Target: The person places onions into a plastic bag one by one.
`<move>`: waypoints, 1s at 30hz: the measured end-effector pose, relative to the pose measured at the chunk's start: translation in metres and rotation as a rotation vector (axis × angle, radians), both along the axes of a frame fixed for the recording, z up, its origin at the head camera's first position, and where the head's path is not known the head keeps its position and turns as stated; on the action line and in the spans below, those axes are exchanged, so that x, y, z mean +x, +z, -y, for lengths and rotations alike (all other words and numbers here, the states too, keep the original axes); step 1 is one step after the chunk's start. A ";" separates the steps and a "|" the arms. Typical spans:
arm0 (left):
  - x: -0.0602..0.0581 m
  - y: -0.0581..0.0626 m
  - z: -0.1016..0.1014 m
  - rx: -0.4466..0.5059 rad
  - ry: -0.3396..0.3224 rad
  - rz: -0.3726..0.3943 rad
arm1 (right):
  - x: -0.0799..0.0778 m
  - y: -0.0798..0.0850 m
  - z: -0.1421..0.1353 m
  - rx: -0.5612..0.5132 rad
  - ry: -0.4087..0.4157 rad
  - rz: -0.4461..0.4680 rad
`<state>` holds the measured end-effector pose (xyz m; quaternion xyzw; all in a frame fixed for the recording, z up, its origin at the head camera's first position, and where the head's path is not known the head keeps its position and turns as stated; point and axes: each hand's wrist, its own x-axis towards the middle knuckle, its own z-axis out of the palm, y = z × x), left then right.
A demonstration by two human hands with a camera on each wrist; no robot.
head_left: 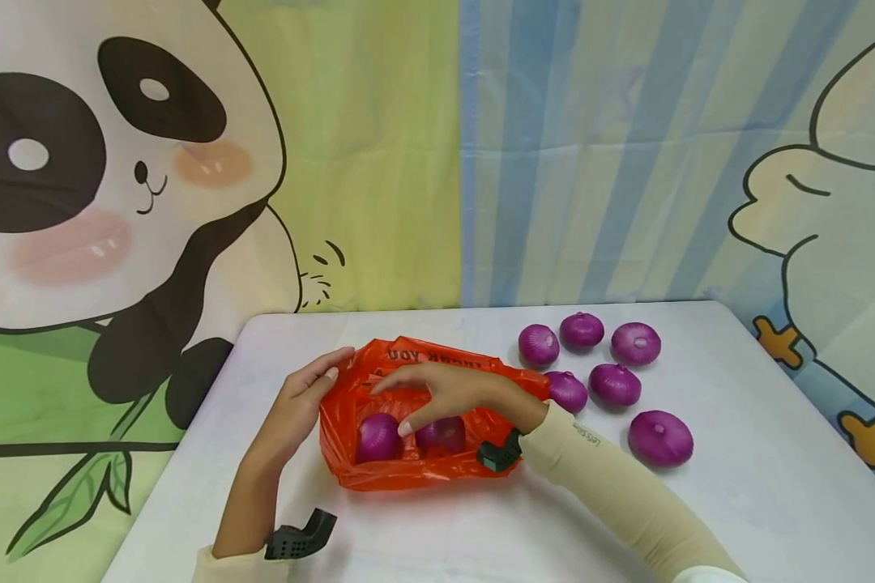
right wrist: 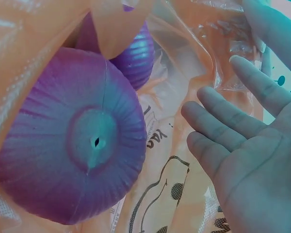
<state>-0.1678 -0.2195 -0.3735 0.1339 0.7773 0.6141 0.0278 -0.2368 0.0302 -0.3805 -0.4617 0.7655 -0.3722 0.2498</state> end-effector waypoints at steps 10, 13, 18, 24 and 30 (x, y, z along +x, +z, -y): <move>0.001 0.002 0.002 -0.003 0.018 -0.008 | 0.007 0.003 -0.018 -0.044 0.019 -0.048; 0.001 0.003 0.001 0.002 0.019 0.001 | 0.009 0.005 -0.025 -0.052 0.014 -0.039; 0.001 0.002 0.002 -0.003 0.020 0.012 | 0.012 0.006 -0.033 -0.024 0.014 -0.036; 0.000 0.000 0.007 -0.009 0.033 0.005 | 0.014 0.008 -0.039 -0.054 0.027 -0.042; 0.000 0.001 0.010 0.008 0.037 -0.011 | 0.016 0.010 -0.046 -0.054 0.021 -0.045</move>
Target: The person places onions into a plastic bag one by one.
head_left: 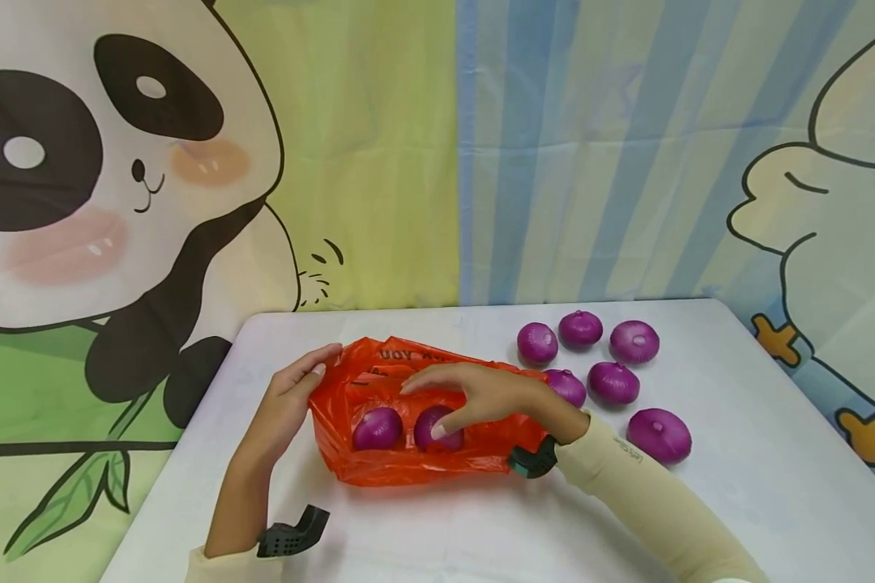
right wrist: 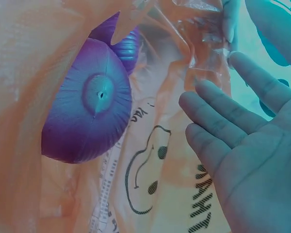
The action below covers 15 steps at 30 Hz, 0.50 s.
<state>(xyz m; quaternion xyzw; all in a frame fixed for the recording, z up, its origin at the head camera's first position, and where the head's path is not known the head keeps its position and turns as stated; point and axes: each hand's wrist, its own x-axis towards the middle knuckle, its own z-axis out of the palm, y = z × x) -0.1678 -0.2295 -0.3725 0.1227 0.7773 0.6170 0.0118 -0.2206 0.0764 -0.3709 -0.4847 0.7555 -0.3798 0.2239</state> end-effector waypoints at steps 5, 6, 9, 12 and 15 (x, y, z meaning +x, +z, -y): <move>0.001 0.001 0.001 0.003 0.002 0.004 | 0.004 0.005 -0.008 -0.024 -0.020 0.017; 0.001 0.001 0.001 0.003 0.004 0.007 | 0.005 0.006 -0.010 -0.028 -0.032 0.021; 0.001 0.001 0.003 0.001 0.013 0.007 | 0.006 0.013 -0.017 -0.042 -0.074 0.045; 0.001 0.001 0.004 -0.005 0.021 0.005 | 0.005 0.020 -0.024 -0.072 -0.109 0.065; 0.001 0.001 0.005 -0.009 0.022 0.000 | 0.004 0.025 -0.030 -0.106 -0.114 0.080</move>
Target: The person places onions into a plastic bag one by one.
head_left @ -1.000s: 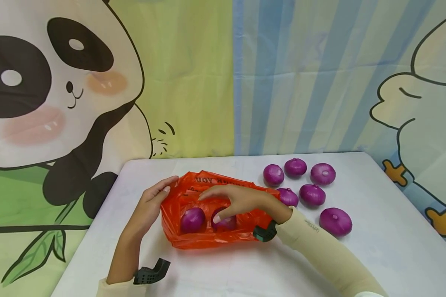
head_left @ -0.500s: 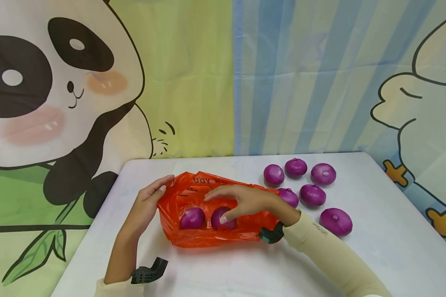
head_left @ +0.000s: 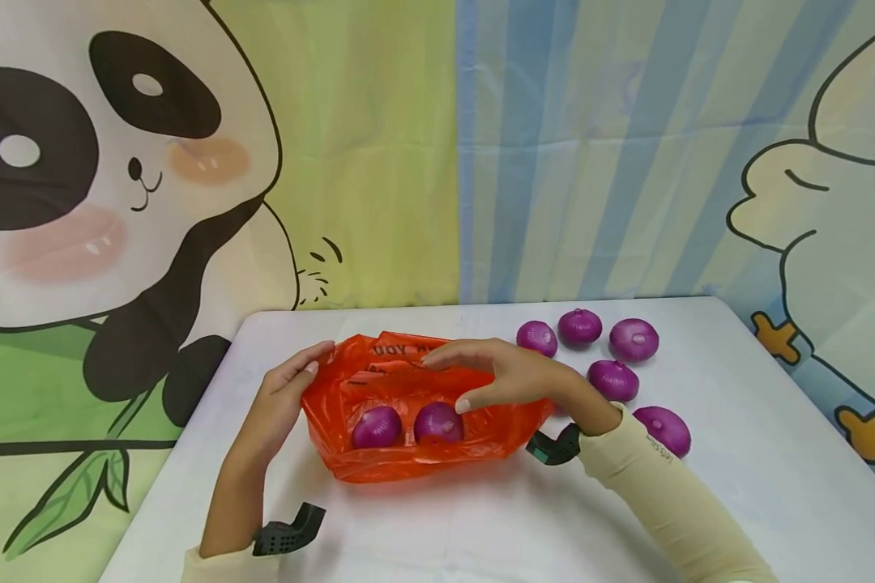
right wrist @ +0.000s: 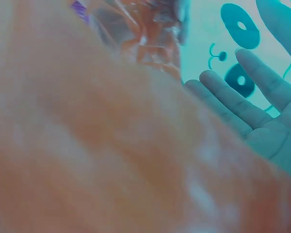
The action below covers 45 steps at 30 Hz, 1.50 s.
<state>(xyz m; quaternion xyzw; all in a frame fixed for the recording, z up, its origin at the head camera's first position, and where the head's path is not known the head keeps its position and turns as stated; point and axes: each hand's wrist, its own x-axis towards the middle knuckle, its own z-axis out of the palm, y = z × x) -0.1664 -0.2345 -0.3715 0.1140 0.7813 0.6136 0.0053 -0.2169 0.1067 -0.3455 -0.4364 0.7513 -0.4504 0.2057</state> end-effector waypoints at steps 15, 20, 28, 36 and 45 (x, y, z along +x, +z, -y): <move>-0.001 0.001 0.001 0.004 0.002 0.000 | 0.000 0.011 -0.037 -0.114 -0.042 -0.027; -0.002 0.000 0.001 -0.003 0.002 -0.004 | 0.007 0.012 -0.053 -0.095 -0.105 0.015; -0.001 0.000 0.001 -0.001 0.000 0.008 | 0.009 0.008 -0.082 -0.095 -0.143 -0.061; 0.000 -0.002 0.002 0.004 0.006 0.012 | 0.012 0.001 -0.106 -0.140 -0.160 -0.097; -0.001 -0.001 -0.002 -0.001 -0.004 0.022 | 0.025 -0.019 -0.128 -0.149 -0.223 -0.051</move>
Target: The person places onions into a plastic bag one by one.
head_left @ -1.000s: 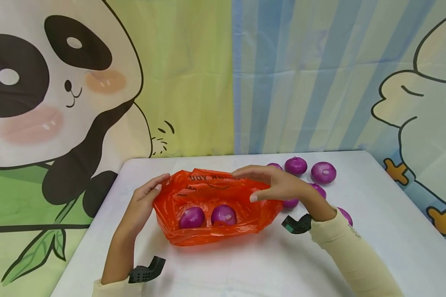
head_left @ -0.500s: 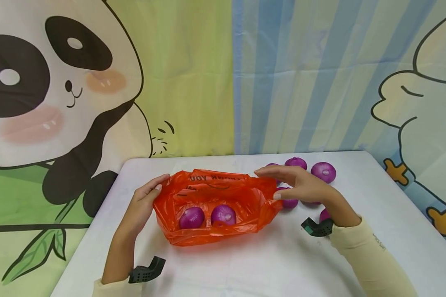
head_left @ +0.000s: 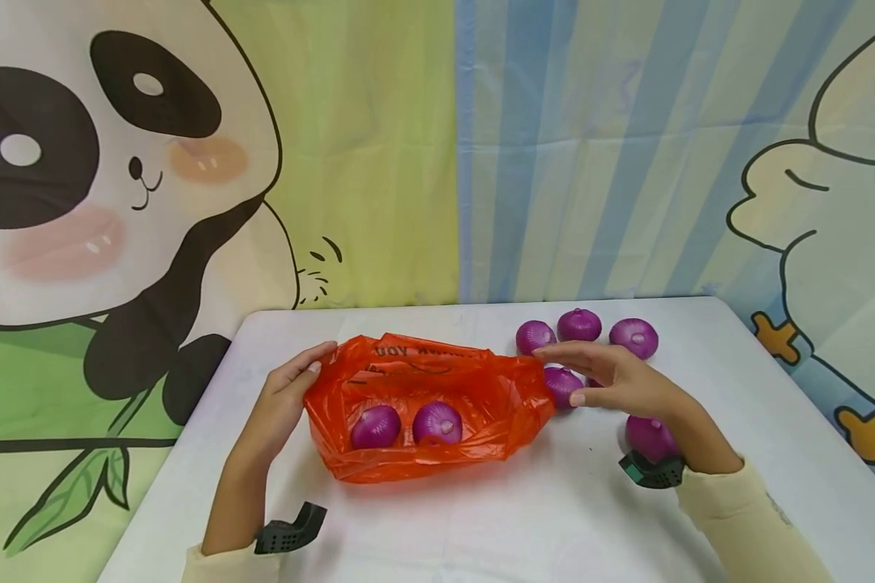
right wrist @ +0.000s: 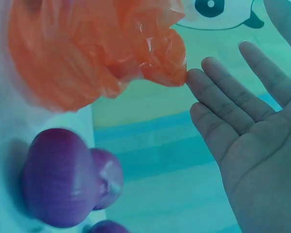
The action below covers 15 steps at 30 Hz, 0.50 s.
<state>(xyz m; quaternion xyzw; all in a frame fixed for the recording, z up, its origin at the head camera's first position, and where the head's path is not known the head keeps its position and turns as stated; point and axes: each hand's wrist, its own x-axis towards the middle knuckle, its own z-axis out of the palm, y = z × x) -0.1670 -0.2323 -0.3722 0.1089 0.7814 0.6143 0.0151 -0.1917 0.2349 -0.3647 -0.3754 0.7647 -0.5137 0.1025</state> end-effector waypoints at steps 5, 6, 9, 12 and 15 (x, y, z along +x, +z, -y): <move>0.000 0.001 -0.002 -0.003 0.000 0.005 | 0.006 -0.011 -0.010 0.009 -0.005 -0.010; 0.000 0.001 -0.002 -0.003 0.001 0.003 | 0.007 -0.012 -0.012 0.015 -0.012 -0.002; 0.000 0.000 -0.001 -0.008 0.004 0.002 | 0.012 -0.016 -0.020 0.030 -0.041 0.009; 0.000 -0.001 0.000 -0.012 0.009 0.002 | 0.016 -0.020 -0.029 0.020 -0.057 0.011; -0.001 -0.001 0.001 -0.021 0.015 0.005 | 0.020 -0.024 -0.037 0.017 -0.078 0.006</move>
